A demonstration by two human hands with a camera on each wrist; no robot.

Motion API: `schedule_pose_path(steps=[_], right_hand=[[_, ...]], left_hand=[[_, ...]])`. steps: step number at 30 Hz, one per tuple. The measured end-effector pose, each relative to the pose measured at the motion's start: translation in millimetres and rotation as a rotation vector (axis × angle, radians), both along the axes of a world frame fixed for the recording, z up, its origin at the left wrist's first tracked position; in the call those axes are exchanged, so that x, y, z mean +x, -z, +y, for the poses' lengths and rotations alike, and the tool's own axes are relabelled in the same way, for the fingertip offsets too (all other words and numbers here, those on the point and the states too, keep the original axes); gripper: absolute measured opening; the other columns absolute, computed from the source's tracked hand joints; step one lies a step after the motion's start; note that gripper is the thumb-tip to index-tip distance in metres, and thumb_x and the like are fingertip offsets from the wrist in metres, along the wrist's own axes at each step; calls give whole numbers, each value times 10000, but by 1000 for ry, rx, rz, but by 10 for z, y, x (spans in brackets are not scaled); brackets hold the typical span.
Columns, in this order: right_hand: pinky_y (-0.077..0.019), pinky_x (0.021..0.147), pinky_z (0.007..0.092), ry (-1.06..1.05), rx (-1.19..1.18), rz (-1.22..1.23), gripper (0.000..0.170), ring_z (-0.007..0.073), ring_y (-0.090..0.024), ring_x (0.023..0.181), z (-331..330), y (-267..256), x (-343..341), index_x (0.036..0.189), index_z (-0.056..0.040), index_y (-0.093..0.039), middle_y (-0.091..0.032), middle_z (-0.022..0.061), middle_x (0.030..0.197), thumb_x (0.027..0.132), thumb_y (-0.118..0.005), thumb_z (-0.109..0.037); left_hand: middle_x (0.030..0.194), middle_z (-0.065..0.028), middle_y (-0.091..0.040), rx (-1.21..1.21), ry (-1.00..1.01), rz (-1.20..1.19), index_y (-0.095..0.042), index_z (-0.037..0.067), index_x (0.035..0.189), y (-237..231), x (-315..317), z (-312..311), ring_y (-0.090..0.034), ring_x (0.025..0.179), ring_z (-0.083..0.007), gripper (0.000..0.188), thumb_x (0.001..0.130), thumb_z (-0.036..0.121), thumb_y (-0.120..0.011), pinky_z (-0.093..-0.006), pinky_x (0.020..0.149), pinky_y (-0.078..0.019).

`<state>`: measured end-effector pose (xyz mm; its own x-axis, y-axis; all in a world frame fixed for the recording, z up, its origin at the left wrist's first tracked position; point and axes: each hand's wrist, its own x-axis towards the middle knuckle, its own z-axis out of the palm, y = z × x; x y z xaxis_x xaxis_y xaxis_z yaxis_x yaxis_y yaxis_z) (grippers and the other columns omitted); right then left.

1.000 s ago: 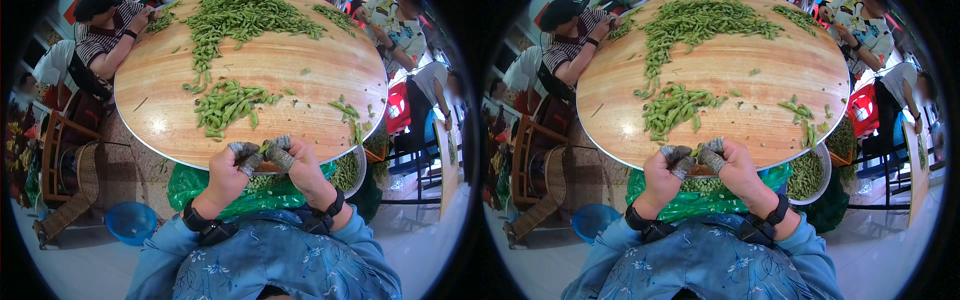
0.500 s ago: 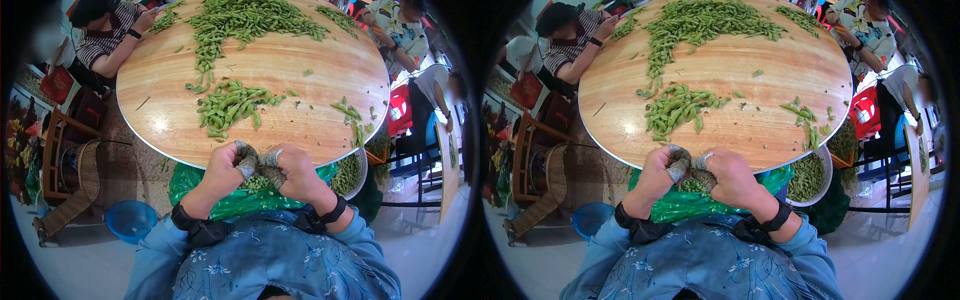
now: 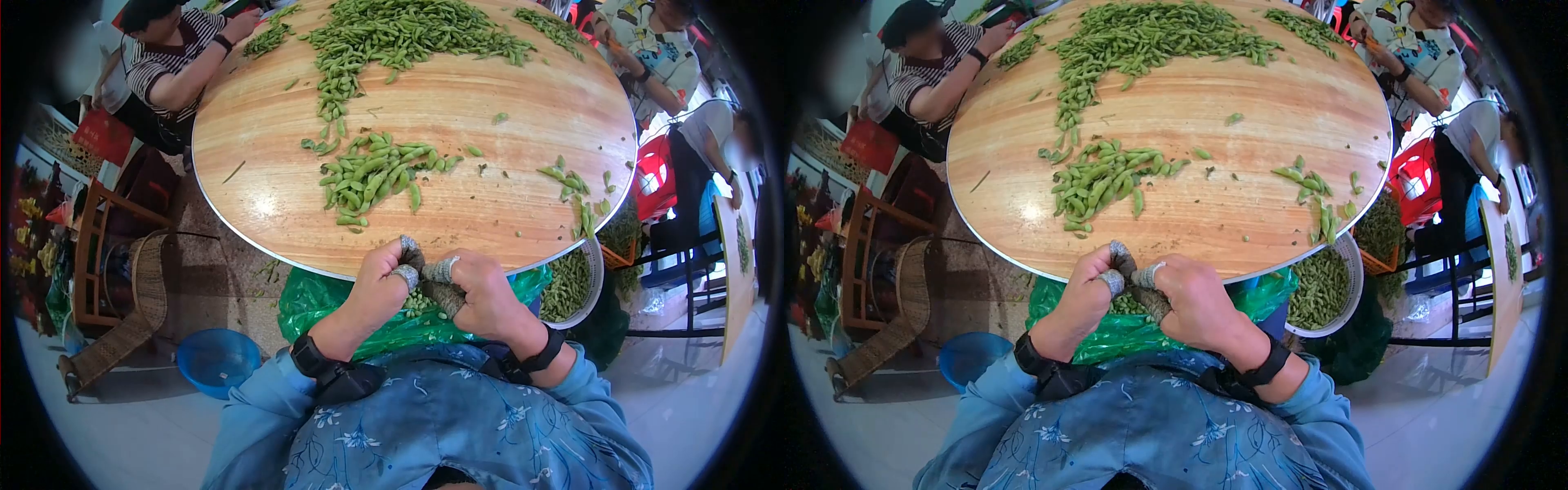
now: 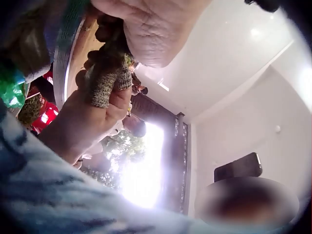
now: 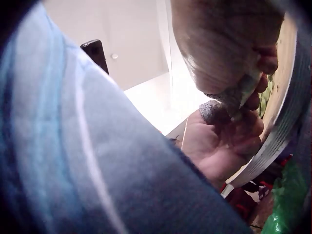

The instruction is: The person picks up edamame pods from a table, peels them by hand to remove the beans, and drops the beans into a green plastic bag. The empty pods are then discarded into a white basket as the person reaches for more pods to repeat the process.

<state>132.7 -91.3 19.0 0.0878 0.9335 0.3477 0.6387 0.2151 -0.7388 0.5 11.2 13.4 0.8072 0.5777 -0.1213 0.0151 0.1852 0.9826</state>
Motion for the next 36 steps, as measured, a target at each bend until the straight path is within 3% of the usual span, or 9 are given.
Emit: schedule_pose_path(steps=[7,10,12,16,26,28,29,31,36], right_hand=[[-417,577,375,88,-96,13,107,317,-531,656,-234,-212,301,758,-38,-576,-550,141,685,652,-578,-25],[-442,607,342,265,-283,-45,130,274,-581,688,-675,-363,766,825,-20,-598,-598,142,734,701,-558,-14],[-442,626,300,493,-400,-48,185,275,-582,694,-886,-427,943,879,15,-592,-601,165,749,698,-556,12],[-440,632,274,578,-357,24,193,193,-575,691,-1085,-290,1088,908,47,-580,-596,134,745,721,-570,2],[-478,681,235,351,-163,411,190,118,-577,761,-393,-173,528,966,22,-584,-611,84,874,778,-585,-7],[-478,694,236,289,-169,457,204,119,-576,770,-228,-153,411,986,21,-578,-612,80,884,784,-580,-12],[-471,709,235,233,-151,562,206,112,-568,785,-150,-120,360,993,27,-571,-610,71,886,793,-573,-21],[-464,723,235,175,-135,665,209,106,-560,800,-41,-121,270,1000,32,-564,-608,61,888,801,-566,-30],[-434,732,221,56,-255,900,173,78,-528,811,18,-231,198,963,24,-567,-595,26,874,830,-551,-85]], left_hand=[[643,-13,-472,241,131,164,-540,35,823,-192,-76,-44,-465,630,-91,159,715,-40,-452,-249,532,-371],[666,-84,-510,652,250,258,-573,53,884,-261,-98,43,-537,654,-202,193,712,-11,-512,-310,534,-412],[725,-98,-530,1155,82,191,-583,40,936,-218,-15,221,-531,632,-240,243,704,-16,-542,-314,561,-423],[754,-106,-506,1429,-80,238,-597,57,883,-191,286,530,-514,715,-281,178,717,26,-543,-369,579,-421],[755,-85,-529,1552,-35,400,-553,25,800,-6,368,610,-528,706,-247,100,741,102,-577,-368,561,-426],[695,-58,-565,915,-58,177,-535,19,776,17,313,540,-540,598,-164,108,791,120,-568,-283,484,-417],[695,-58,-565,915,-57,177,-535,19,776,-34,284,484,-540,598,-164,108,791,120,-568,-283,484,-417],[624,-50,-569,-30,-10,108,-529,33,777,-279,231,330,-501,488,-92,111,812,130,-568,-198,404,-367],[580,-33,-549,-326,73,52,-549,41,783,-299,99,209,-453,428,-52,59,800,88,-580,-162,365,-318]])
